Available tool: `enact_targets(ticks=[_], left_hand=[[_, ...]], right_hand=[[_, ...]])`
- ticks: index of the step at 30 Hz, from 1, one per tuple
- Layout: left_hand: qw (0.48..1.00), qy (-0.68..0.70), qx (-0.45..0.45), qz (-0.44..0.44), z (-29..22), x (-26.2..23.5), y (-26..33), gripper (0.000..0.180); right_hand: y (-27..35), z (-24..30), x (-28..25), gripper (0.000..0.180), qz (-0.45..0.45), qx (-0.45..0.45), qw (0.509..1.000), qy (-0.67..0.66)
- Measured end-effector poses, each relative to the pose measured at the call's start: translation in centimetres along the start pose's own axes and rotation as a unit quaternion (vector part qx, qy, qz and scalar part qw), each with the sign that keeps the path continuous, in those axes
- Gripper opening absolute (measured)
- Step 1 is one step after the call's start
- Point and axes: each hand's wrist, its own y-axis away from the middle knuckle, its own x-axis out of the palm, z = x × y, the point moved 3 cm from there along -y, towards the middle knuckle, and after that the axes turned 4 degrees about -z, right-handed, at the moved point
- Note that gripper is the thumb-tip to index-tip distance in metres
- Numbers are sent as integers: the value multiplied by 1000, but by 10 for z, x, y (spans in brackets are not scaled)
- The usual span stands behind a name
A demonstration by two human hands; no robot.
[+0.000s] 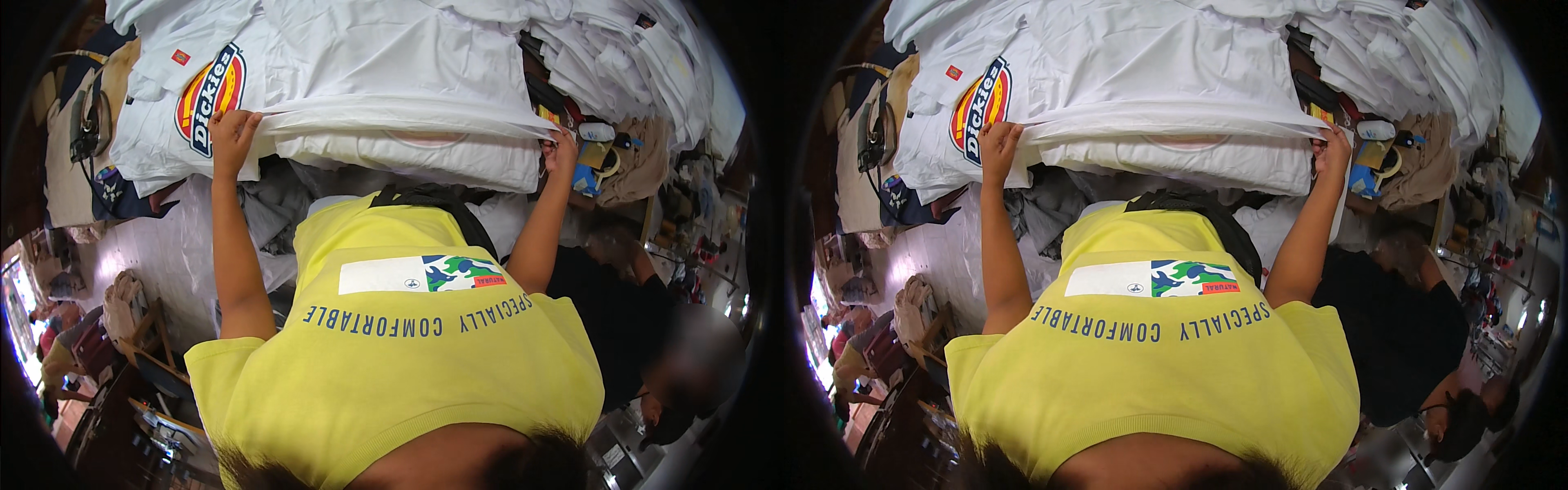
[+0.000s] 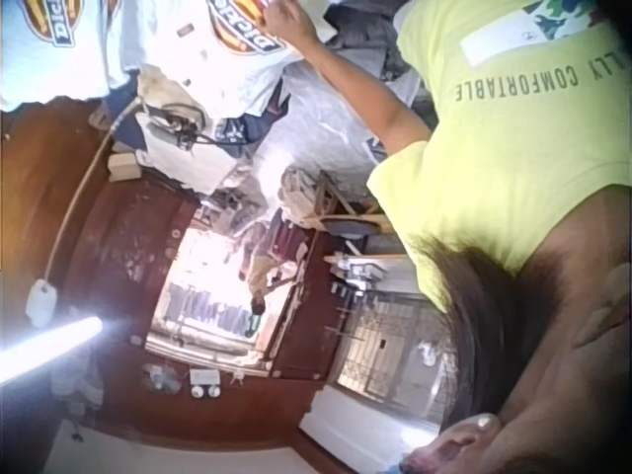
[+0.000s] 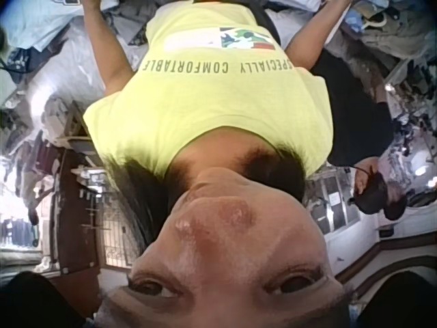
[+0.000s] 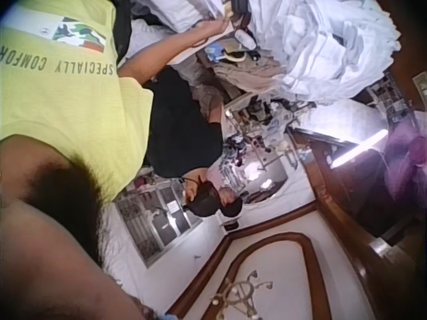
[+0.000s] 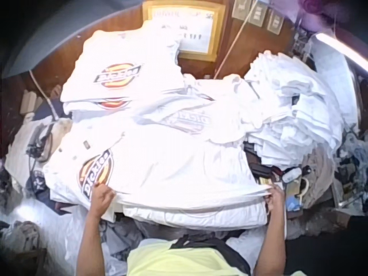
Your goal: The person picks up several white t-shirts one by one from a stack, unfolds them to check the fabric and seams, uses shears to trim excess thread from the necklines and hems, and then refolds them back onto the stack.
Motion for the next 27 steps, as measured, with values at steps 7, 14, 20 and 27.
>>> enact_targets(ticks=[7, 14, 20, 27], left_hand=[[998, -50, 45, -16, -14, -1, 0, 28], [992, -111, 55, -14, -45, -1, 0, 23], [991, -96, 95, 9, -96, 40, 17, 32], [991, -57, 104, 56, -109, 75, 41, 37]], right_hand=[[-10, -12, -9, 27, 52, 68, 990, -113], [71, 17, 67, 30, -115, -499, 785, 348], [164, -20, 180, 21, 302, -531, 705, 359], [177, -69, 206, 25, 372, -537, 616, 439]])
